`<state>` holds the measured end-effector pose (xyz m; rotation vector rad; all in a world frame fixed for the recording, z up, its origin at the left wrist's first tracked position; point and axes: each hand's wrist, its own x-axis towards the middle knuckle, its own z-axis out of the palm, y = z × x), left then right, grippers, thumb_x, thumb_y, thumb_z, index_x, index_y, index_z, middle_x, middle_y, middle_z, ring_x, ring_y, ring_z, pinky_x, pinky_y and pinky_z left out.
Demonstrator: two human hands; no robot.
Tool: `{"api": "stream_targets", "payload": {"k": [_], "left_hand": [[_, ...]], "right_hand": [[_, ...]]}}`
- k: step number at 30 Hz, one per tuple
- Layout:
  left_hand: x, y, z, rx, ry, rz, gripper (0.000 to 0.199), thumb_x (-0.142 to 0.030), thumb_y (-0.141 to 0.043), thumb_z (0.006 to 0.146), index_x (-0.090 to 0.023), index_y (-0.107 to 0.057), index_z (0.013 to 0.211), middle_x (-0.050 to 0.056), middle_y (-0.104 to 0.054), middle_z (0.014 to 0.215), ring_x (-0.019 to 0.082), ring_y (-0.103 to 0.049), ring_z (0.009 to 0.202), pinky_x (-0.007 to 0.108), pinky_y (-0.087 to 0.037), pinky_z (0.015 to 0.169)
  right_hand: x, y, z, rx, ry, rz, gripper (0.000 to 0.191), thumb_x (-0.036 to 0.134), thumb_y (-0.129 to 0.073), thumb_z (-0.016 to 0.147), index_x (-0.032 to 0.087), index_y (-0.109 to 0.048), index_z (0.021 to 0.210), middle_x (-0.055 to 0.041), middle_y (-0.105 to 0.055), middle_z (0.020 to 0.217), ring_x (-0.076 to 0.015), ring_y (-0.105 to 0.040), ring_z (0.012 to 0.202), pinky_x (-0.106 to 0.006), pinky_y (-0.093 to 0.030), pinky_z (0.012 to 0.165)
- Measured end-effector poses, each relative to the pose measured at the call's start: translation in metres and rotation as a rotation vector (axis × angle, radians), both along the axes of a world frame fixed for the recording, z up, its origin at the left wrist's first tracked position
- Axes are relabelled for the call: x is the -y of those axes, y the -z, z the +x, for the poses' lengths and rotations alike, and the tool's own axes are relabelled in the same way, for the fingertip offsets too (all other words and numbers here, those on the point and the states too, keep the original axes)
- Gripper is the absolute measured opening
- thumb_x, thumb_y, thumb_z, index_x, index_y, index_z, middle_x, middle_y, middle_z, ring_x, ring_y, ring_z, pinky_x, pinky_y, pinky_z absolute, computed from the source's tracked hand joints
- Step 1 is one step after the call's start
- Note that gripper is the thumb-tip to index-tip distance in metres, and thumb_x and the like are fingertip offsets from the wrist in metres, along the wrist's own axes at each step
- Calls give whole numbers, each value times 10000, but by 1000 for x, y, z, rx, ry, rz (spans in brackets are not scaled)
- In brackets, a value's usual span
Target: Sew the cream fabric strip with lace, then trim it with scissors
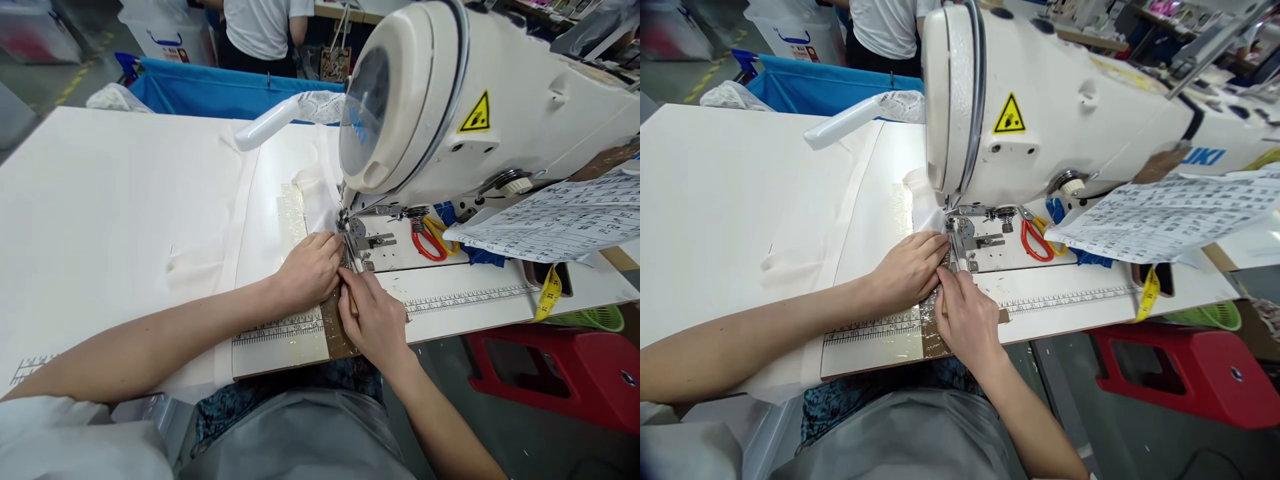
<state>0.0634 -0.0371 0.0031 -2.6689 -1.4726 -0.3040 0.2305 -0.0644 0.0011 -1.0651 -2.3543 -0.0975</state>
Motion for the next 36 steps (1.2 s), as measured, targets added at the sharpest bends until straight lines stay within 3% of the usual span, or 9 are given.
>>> {"api": "stream_targets", "payload": {"k": [20, 26, 31, 36], "left_hand": [[-1, 2, -1, 125, -1, -6, 373, -179, -366, 962, -10, -533, 1249, 187, -529, 1288, 288, -491, 1156, 417, -473, 976], [-8, 4, -5, 158, -21, -25, 386, -189, -395, 954, -9, -526, 1269, 180, -535, 1248, 290, -496, 1133, 432, -476, 962], [-16, 6, -12, 192, -23, -8, 360, -199, -384, 962, -77, -552, 1257, 149, -562, 1251, 275, -511, 1147, 439, -463, 980], [-21, 6, -19, 207, -26, 0, 330, -187, -385, 961, -93, -566, 1222, 129, -579, 1261, 264, -520, 1169, 444, -437, 1009]], "right_hand": [[-1, -1, -2, 99, 28, -4, 312, 148, -357, 990, 95, -636, 1119, -52, -623, 859, -149, -568, 605, -257, -347, 488], [0, -7, -7, 191, 67, -14, 272, 123, -450, 957, 95, -634, 1155, -53, -642, 901, -145, -576, 598, -257, -351, 474], [-2, -11, -18, 335, 177, -53, 338, 114, -552, 927, 98, -604, 1261, -72, -667, 981, -138, -598, 602, -261, -348, 467], [2, -12, -17, 319, 179, -51, 378, 107, -570, 909, 96, -594, 1286, -77, -663, 981, -141, -583, 589, -269, -344, 471]]}}
